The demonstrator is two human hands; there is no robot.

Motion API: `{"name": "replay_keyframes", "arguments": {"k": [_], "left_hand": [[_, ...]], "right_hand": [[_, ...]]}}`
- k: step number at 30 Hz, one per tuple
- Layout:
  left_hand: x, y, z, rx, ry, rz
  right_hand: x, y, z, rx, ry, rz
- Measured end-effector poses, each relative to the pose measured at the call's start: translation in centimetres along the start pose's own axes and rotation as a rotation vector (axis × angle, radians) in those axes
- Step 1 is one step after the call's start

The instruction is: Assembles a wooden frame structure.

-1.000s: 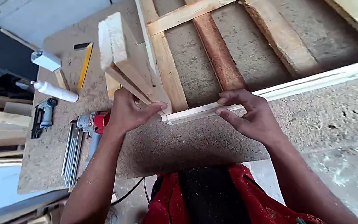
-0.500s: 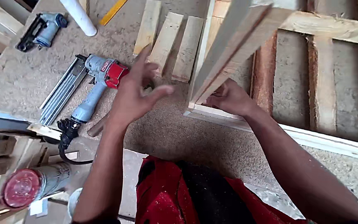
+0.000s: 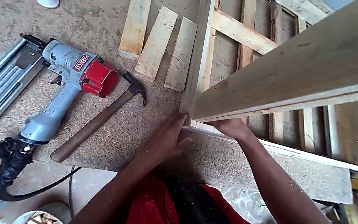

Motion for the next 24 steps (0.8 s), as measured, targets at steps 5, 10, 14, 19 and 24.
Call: {"name": "replay_keyframes", "arguments": {"k": [5,10,14,19,24], "left_hand": [[-0.1,0.3,-0.3,-0.117,0.121,0.054],[-0.7,1.0,0.1,-0.143,0.156,0.160],[-0.8,1.2,-0.3,-0.145,0.252,0.184],[-0.3,1.0,-0.9,-0.178,0.236,0.124],[-0.2,1.0,0.8,-0.075,0.173,0.211]], "right_hand": [[-0.1,-0.6,-0.6,-0.131,-0.332,0.070],[-0.4,-2.6,-5.5,-0.321,-0.377,0.149],[-0.4,-3.6,-7.1,-0.404,-0.083,0.132],[-0.2,-0.2,-0.4,-0.216,0.036,0.066],[0.2,0.7,1.6,-0.135,0.100,0.089]]}}
Point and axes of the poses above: each hand's wrist, its own y-axis towards the middle knuckle, its own x-axis out of the back of the hand, z = x × y, the point moved 10 cm from there along y, towards the middle knuckle, and after that the axes turned 1 degree about z, right-handed, at the moved point
